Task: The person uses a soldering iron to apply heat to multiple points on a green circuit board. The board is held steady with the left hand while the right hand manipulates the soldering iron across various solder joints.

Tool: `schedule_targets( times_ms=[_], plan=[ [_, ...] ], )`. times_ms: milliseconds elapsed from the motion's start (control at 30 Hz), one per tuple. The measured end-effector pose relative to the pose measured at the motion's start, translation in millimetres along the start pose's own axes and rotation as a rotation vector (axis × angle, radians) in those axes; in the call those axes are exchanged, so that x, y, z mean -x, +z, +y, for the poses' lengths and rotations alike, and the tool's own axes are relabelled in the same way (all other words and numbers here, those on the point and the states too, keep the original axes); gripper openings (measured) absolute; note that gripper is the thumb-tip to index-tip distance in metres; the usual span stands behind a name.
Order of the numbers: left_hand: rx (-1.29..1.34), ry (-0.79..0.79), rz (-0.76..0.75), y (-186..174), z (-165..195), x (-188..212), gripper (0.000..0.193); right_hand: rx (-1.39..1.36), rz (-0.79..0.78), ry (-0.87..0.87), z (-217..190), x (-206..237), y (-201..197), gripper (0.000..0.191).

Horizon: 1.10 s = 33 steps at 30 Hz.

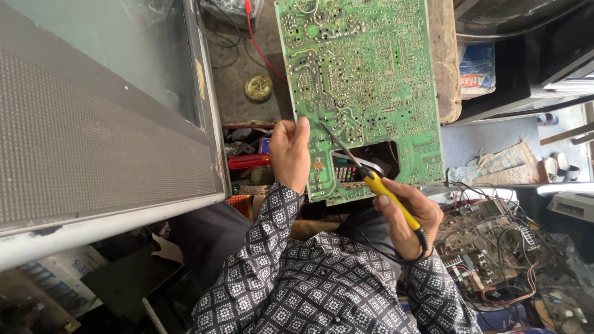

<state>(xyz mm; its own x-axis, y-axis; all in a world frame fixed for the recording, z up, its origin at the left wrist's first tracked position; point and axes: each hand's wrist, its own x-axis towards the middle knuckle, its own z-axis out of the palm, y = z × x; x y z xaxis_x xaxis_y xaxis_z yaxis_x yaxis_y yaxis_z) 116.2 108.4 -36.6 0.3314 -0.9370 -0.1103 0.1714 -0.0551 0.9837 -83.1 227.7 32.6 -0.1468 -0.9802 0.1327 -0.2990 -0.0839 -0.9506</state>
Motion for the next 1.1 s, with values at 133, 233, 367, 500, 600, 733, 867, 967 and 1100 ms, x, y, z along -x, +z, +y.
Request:
schedule_targets(
  times_ms=[133, 233, 367, 500, 600, 733, 867, 967, 1100],
  plan=[
    [-0.086, 0.043, -0.022, -7, 7, 0, 0.03, -0.001, 0.008, 0.026, 2, 0, 0, 0.026],
    [-0.044, 0.003, -0.023, -9, 11, 0, 0.029, -0.004, 0.009, 0.028, 2, 2, 1, 0.027],
    [-0.044, 0.004, -0.041, -12, 13, 3, 0.03, -0.054, 0.011, 0.027, 2, 4, 1, 0.027],
    [0.001, 0.015, -0.039, -15, 13, 5, 0.03, -0.037, 0.013, 0.031, 1, 9, 3, 0.027],
    [-0.001, -0.001, -0.029, -19, 17, 5, 0.028, -0.076, 0.002, 0.02, 2, 12, 7, 0.027],
    [-0.075, 0.047, -0.05, -23, 25, 5, 0.031, -0.139, 0.071, -0.123, 6, 22, 7, 0.024],
    [-0.287, 0.095, -0.037, -36, 27, 17, 0.033, -0.214, 0.167, -0.188, 11, 43, 2, 0.022],
    [-0.272, 0.089, -0.032, -45, 19, 32, 0.034, -0.309, 0.197, -0.203, 10, 65, -3, 0.023],
    [-0.408, 0.374, 0.049, -56, 29, 67, 0.033, -0.219, 0.192, -0.284, -1, 94, -7, 0.023]
  ],
)
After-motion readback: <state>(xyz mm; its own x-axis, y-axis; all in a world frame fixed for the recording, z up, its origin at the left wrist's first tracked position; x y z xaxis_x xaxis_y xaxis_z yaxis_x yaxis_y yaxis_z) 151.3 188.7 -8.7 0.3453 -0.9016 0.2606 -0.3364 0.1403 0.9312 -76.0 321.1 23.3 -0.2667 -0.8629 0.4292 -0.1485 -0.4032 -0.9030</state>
